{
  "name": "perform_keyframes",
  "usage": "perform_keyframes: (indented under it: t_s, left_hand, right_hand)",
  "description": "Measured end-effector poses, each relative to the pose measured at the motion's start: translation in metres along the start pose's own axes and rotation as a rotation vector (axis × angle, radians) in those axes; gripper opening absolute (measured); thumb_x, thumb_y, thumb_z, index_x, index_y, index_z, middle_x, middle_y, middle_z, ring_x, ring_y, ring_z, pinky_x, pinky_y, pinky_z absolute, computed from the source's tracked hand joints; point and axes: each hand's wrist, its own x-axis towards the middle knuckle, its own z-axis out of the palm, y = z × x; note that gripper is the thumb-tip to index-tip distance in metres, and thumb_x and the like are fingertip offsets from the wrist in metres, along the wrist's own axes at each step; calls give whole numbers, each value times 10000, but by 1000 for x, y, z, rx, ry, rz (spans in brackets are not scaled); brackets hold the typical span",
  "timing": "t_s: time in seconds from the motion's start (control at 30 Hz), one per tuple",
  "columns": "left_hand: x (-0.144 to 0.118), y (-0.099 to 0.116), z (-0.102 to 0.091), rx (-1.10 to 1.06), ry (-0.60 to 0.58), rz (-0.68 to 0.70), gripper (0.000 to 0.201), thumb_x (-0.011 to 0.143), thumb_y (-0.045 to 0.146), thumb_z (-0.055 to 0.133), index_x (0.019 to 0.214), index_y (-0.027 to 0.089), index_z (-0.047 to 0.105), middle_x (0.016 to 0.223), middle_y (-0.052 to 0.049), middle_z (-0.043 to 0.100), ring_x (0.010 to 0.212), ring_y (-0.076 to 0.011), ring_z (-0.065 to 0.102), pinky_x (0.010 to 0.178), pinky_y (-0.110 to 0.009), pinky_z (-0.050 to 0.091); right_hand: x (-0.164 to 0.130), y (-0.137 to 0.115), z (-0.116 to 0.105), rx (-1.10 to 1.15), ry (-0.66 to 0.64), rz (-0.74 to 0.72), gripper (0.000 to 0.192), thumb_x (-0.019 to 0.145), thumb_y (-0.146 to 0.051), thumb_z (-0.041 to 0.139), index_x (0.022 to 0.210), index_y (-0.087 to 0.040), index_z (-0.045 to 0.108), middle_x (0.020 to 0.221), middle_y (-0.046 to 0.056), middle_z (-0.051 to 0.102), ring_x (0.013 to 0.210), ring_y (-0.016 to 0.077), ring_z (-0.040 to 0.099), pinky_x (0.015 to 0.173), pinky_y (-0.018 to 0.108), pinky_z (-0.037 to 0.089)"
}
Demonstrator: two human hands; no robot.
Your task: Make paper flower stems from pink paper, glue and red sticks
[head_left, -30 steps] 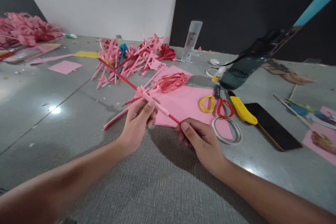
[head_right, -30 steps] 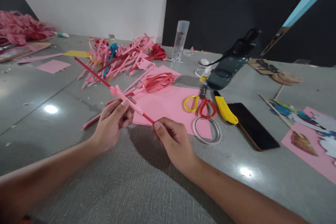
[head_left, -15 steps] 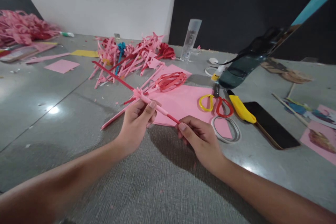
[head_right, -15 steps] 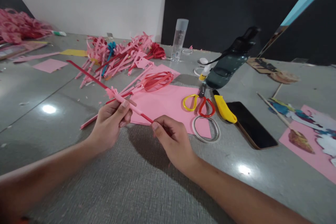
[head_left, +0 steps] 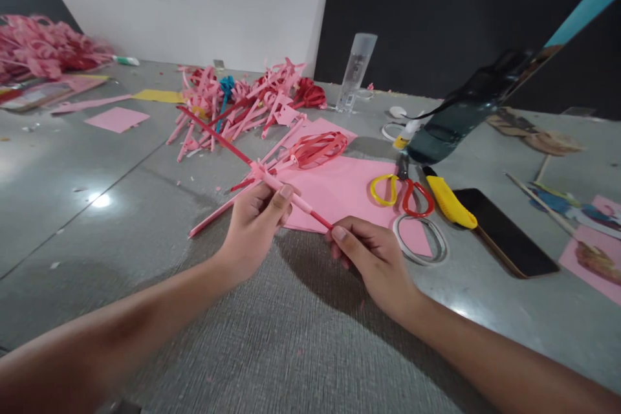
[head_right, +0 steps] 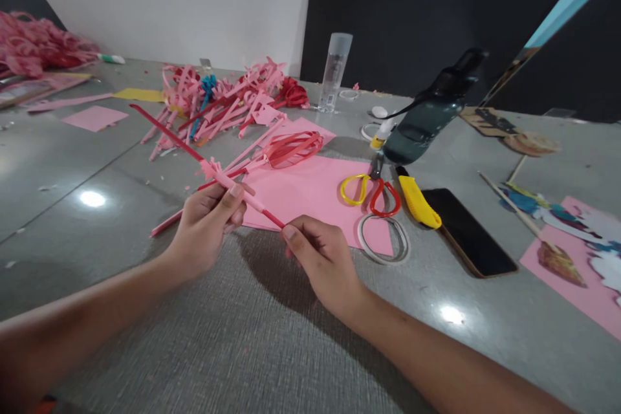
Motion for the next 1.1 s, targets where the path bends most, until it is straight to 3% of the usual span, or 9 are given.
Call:
perform_keyframes:
  t_s: [0.23,0.47,0.67,1.1]
  left_hand:
    - [1,-1,-1,27,28,-5,375,951,524,680,821,173,671,569,41,452,507,-75,348,471,-242,263]
    - [0,-3,-3,86,68,20,436,934,525,703,692,187,571,568,37,419,538,-89,337,492,-263,235]
    - [-1,0,-2,109,67,42,419,940,507,702,688,185,607,565,35,414,547,-95,324,503,-276,226]
    - [-1,1,-2,117,97,37,456,902,478,753,611,179,568,535,42,425,522,-81,331,497,-272,220]
  right_hand:
    - [0,0,2,-41,-16,-2,436,1015,-532,546,808,-177,692,646,11,619,553,117,513,500,240,397]
    - [-2,-3,0,-149,-84,-95,442,1040,-488,511,794,-176,705,630,13,641,534,111,525,500,238,400]
    - [-2,-7,2,-221,-143,-138,438,1045,-476,491,815,-179,717,641,21,675,543,120,568,512,240,420]
    - [-1,-8,3,-187,-193,-174,415,1037,-420,534,759,-162,703,606,0,631,511,89,506,496,228,375]
